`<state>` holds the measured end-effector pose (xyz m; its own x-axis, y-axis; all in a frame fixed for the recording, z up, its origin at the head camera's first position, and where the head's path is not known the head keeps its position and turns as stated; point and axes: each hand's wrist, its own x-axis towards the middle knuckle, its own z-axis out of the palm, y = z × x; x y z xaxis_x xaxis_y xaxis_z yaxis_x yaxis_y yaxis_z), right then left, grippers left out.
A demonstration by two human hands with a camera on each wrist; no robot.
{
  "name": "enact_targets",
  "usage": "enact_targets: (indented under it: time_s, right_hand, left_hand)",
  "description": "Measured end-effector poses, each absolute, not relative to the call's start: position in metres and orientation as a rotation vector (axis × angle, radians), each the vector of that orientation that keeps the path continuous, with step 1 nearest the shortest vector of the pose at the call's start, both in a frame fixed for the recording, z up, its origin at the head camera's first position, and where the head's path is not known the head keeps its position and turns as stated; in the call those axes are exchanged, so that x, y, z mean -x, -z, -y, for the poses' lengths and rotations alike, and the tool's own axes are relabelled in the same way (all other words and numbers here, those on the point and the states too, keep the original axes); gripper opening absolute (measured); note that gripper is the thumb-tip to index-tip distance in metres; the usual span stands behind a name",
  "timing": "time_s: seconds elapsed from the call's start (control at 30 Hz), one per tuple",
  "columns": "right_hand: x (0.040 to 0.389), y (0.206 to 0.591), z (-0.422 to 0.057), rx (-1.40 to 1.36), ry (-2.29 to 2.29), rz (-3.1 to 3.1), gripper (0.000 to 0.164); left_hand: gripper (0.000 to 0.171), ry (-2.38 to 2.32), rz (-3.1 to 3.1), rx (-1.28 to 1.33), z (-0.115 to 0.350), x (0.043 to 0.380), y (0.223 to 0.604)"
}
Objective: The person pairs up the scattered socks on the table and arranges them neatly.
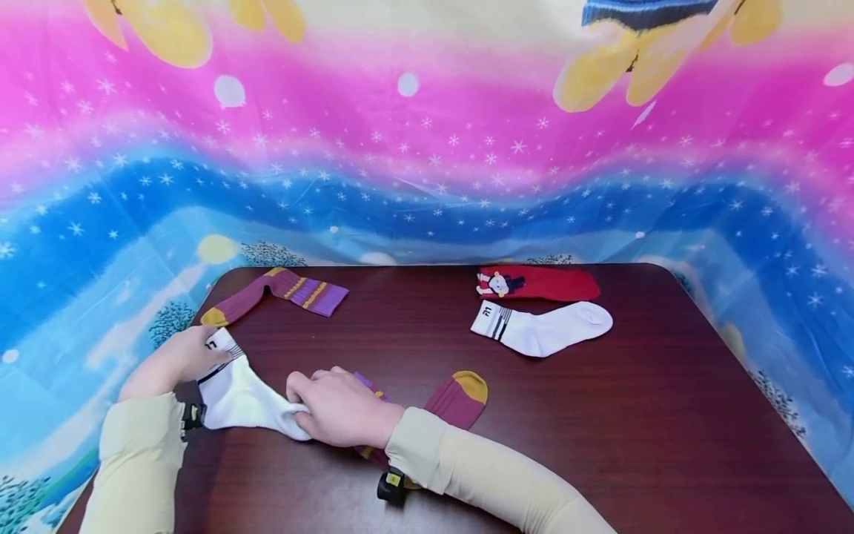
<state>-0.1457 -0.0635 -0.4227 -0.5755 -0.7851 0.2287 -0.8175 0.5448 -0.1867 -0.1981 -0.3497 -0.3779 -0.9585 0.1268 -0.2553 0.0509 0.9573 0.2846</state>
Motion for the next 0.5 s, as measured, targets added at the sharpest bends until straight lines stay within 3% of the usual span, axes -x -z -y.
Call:
enact_targets:
  time_s: [0.3,0.5]
  right_hand:
    - [0.154,0.418,0.054,-1.348,-0.528,2.649,0.017]
    - [0.157,0.414,0.049,-1.35,-0.592,2.646,0.018]
  left_hand:
    - [0.06,-0.513,-2.99,-0.179,0.341,0.201,0.375]
    - [0.04,-0.583,-3.043,-0.199,0.333,0.205,0.369]
